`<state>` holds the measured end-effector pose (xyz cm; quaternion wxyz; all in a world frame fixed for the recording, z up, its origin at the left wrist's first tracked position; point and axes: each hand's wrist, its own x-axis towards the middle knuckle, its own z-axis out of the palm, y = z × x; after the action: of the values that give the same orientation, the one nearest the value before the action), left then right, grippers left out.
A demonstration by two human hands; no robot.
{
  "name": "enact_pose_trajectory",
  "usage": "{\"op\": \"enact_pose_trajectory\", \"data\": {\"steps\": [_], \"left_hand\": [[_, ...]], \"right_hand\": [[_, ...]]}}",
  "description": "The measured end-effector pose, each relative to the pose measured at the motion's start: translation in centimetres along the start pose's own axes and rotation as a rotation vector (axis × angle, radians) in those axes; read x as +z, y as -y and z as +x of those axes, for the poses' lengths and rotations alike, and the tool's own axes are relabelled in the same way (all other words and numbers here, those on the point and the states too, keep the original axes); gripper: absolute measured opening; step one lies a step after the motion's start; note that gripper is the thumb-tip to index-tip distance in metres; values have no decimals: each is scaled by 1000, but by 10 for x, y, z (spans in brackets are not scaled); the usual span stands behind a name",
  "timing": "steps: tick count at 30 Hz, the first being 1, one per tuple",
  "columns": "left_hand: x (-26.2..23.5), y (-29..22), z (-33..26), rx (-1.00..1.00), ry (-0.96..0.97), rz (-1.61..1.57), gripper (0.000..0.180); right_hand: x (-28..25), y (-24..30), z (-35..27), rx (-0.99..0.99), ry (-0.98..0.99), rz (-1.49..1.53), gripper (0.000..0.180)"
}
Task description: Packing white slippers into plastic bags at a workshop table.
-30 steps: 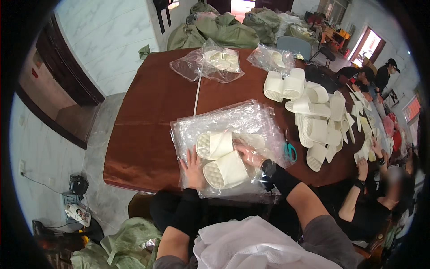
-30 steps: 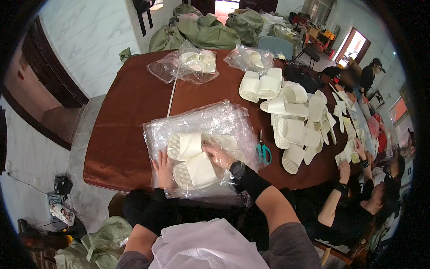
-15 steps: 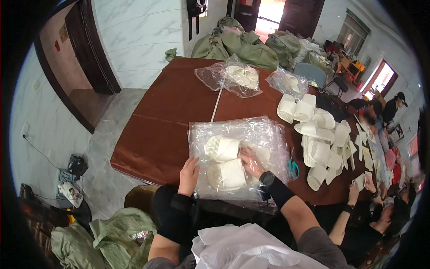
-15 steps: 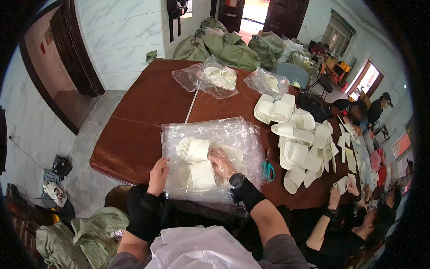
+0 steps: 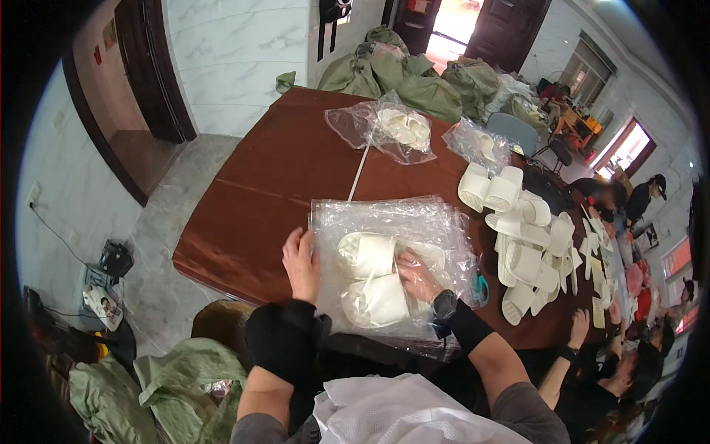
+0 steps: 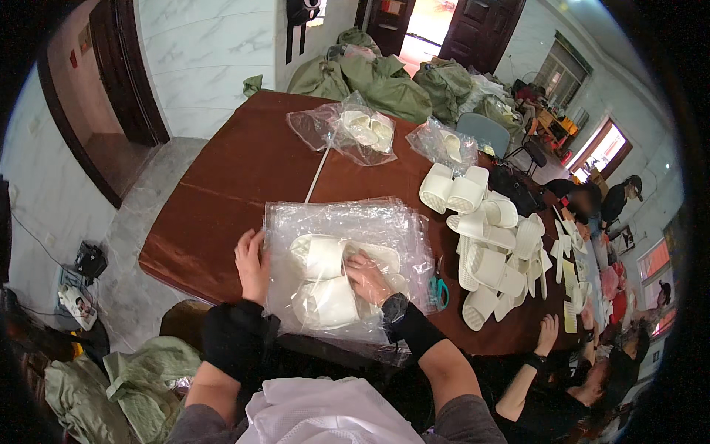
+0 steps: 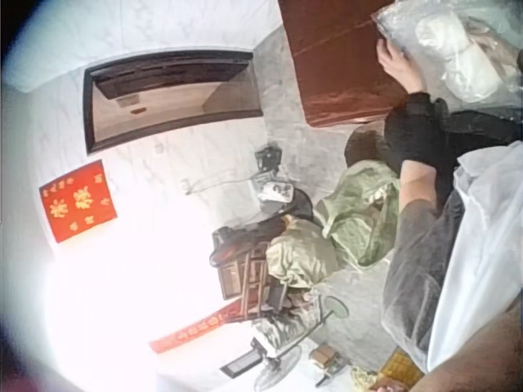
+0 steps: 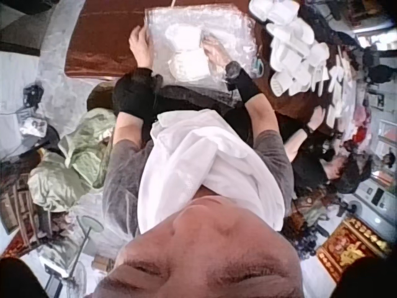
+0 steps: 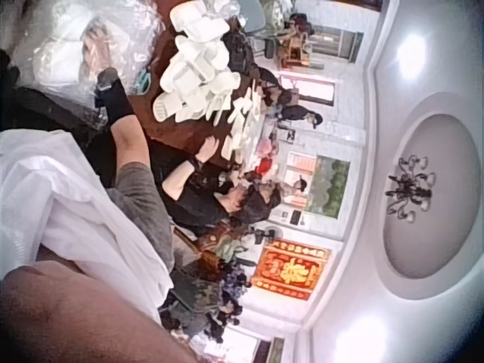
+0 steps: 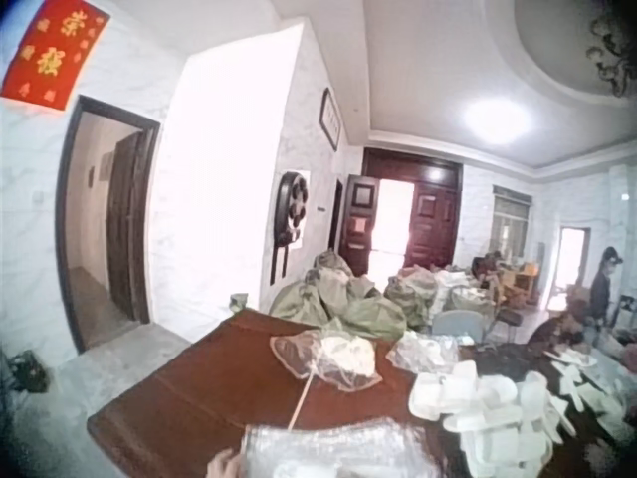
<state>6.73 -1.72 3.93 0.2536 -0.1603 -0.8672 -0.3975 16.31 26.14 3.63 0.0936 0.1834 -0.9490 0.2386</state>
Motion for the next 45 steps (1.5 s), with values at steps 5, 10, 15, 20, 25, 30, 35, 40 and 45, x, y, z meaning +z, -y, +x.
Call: {"op": "enact_pose_trajectory", "data": {"steps": [5,10,15,20,25,30,35,40,45], "left_hand": [[23,51,54,-51,389,-103,33],[34,73,85,-426,307,-614,21],[40,82,66,-456,195,-759,20],[28,49,76,-434,363,-877,20],[32,27,87,-371,356,-575,35],[25,12,43,-8,173,-479,37],[39,8,-13,130,427,-94,51],[49,20,-27,186,492,90,57],[53,6,-24,212,490,209,55]], "right_hand": [[28,-12,-9,17,-40,85,32],[31,-7,-10,16,-71,108,32],[23,-5,-11,83,-27,170,30],[-16,17,5,8,-31,13,27],[-9,21,32,4,-50,-31,27],[40,-9,12,128,-150,186,38],[29,-3,19,97,-68,140,37],[31,-15,-10,135,2,-7,44],[22,-31,-40,181,-105,-81,40]]}}
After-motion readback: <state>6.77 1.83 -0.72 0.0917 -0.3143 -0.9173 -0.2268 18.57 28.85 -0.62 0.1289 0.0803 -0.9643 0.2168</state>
